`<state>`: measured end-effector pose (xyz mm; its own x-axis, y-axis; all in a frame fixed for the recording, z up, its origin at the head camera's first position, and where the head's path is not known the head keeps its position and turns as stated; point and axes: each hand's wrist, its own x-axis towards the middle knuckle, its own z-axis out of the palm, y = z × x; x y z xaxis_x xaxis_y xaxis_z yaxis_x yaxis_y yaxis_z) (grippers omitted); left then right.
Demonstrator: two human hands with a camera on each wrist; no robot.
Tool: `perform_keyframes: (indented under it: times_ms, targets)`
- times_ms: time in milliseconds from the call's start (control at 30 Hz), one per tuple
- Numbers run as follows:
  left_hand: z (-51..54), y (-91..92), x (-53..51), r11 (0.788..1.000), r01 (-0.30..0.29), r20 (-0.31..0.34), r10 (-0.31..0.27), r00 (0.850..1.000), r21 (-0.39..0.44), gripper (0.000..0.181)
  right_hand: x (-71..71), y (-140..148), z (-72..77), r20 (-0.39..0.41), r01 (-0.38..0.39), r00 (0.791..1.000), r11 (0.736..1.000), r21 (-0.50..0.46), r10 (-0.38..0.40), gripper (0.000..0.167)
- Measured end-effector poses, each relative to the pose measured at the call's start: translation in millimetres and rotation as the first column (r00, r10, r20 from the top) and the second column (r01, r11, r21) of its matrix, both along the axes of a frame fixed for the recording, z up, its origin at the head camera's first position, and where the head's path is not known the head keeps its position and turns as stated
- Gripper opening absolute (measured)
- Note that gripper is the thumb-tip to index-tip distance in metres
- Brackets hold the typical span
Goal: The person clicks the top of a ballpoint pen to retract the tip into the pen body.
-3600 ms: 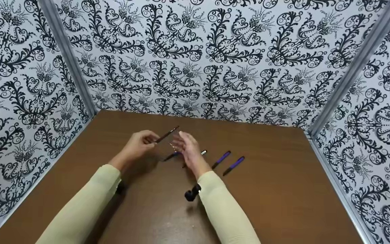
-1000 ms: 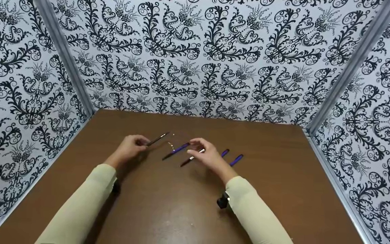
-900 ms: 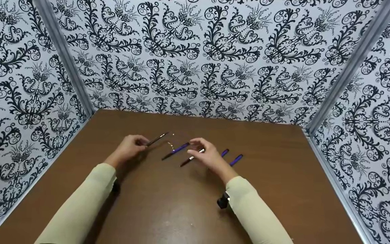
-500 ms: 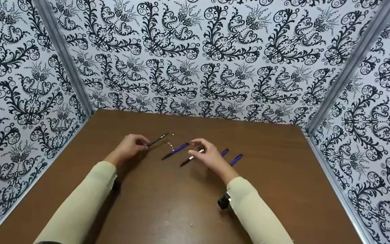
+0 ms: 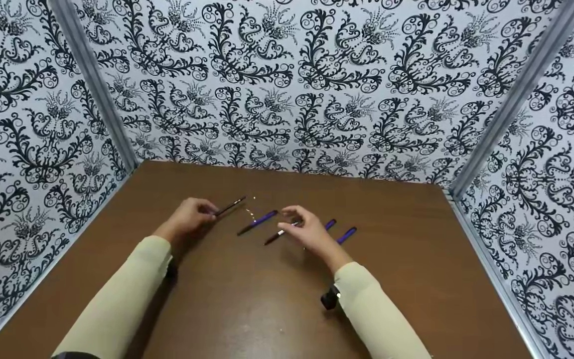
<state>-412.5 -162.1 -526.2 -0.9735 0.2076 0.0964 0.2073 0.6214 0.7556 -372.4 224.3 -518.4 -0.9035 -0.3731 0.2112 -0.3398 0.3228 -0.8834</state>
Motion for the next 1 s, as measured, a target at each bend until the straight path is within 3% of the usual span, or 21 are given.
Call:
perform_keyframes:
  times_ms: [333, 1000]
  targets:
    - [0.2, -0.4, 1.2, 1.000, -0.008, 0.026, 0.008, 1.000, -0.026, 0.018, 1.6, 2.5, -0.9, 0.045, -0.016, 0.999, 1.000, -0.019, 0.017, 0.043]
    - [-5.8, 0.4, -2.2, 0.999, -0.010, 0.023, 0.011, 1.000, -0.052, 0.015, 4.1, 1.8, -1.1, 0.057, -0.020, 0.998, 1.000, -0.020, 0.021, 0.044]
